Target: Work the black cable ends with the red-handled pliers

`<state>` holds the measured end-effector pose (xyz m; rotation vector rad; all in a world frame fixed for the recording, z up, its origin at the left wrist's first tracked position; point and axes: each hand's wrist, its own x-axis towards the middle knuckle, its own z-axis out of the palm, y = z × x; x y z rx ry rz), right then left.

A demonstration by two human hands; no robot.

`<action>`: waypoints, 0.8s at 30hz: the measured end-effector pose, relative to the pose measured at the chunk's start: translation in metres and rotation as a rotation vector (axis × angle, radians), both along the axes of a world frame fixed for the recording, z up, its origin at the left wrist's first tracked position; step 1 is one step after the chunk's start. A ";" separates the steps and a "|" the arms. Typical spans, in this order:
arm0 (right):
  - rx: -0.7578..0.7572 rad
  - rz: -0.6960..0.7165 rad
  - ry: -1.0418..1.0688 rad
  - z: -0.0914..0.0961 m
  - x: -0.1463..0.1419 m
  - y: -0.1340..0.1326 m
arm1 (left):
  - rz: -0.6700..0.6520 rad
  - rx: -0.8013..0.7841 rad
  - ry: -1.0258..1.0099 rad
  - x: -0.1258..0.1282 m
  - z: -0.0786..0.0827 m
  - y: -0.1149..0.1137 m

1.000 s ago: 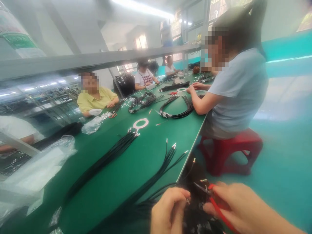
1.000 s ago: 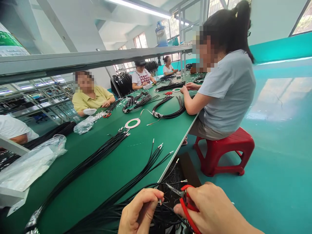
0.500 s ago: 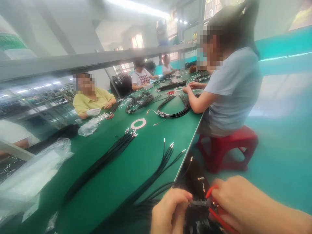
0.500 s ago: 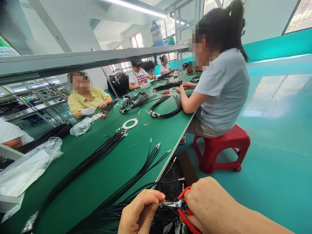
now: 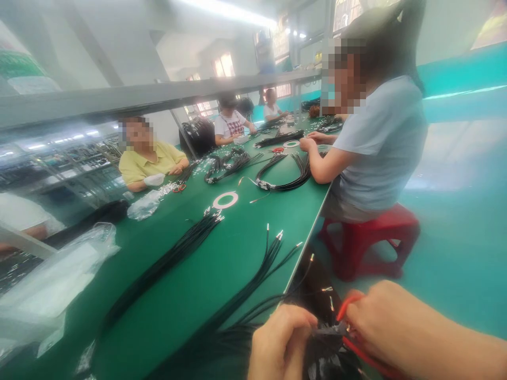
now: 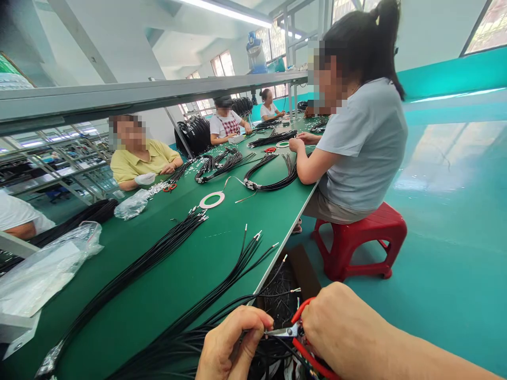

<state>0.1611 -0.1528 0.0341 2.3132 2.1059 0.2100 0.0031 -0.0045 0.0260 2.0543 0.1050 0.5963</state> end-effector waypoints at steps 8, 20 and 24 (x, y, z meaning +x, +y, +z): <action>0.010 0.011 -0.001 0.004 0.004 0.000 | 0.031 -0.086 0.018 0.001 0.002 -0.003; -0.111 -0.009 -0.075 -0.001 0.003 0.001 | 0.005 -0.073 0.039 0.001 0.002 -0.003; -0.063 0.038 -0.016 -0.009 -0.002 -0.002 | 0.067 -0.151 0.002 0.003 0.002 -0.006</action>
